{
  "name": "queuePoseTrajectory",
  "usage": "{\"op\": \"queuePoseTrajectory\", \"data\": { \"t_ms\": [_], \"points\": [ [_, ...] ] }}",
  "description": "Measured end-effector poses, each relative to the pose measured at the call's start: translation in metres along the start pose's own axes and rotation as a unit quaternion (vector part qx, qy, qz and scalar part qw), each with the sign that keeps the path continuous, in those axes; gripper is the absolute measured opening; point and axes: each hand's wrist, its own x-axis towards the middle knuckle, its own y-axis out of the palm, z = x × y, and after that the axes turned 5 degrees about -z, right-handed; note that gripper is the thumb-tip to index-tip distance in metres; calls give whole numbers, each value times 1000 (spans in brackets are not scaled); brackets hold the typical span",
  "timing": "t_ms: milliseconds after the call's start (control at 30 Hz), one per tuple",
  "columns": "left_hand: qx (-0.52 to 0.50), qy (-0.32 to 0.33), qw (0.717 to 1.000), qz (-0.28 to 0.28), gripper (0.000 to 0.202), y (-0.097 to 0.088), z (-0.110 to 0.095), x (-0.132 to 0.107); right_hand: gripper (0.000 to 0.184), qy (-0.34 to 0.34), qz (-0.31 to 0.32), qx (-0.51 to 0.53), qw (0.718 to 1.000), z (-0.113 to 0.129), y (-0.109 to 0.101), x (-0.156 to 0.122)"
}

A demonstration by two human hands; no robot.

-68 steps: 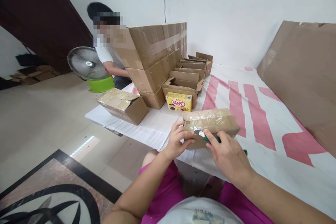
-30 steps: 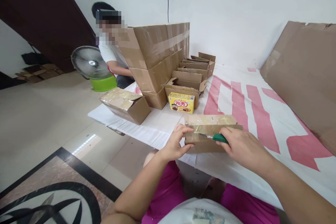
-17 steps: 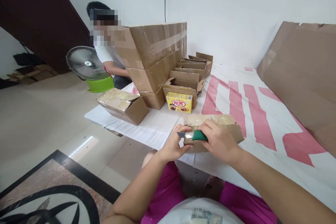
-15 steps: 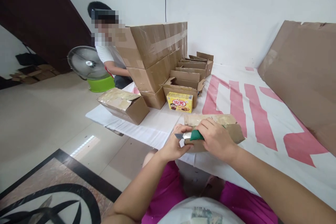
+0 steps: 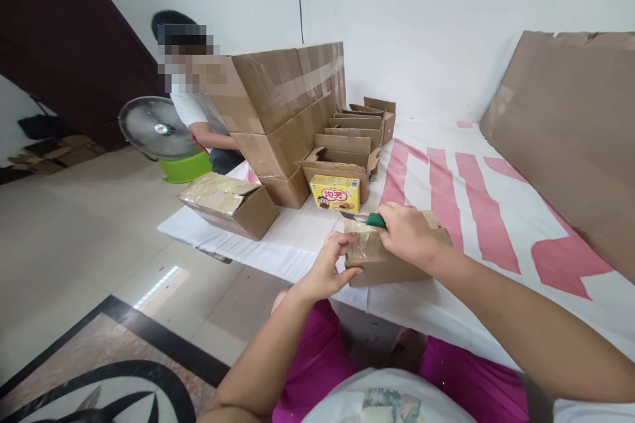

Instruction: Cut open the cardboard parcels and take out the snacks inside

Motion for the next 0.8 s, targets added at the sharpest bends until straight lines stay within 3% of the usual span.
{"op": "queuePoseTrajectory", "data": {
  "t_ms": [133,233,300,433,567,667,800],
  "points": [
    [7,3,1000,4,49,-1,-1,-2,16,59,-34,-1,998,-18,-2,6],
    [8,-8,1000,-2,48,-5,0,-9,22,185,-121,-16,975,-56,-17,2],
    [10,-10,1000,-10,49,-7,4,-15,25,213,-152,-22,965,-89,-30,-12],
    [1,-10,1000,-19,63,-4,12,-22,33,177,-86,-30,980,-153,-42,-74],
    [17,-9,1000,-10,78,4,14,-19,23,194,9,-29,980,-196,-31,-154],
    [30,3,999,-21,77,5,8,-11,17,235,38,-26,971,-202,-15,-208],
    [38,111,992,38,38,0,-4,0,20,247,77,23,966,-188,16,-259]
  ]
}}
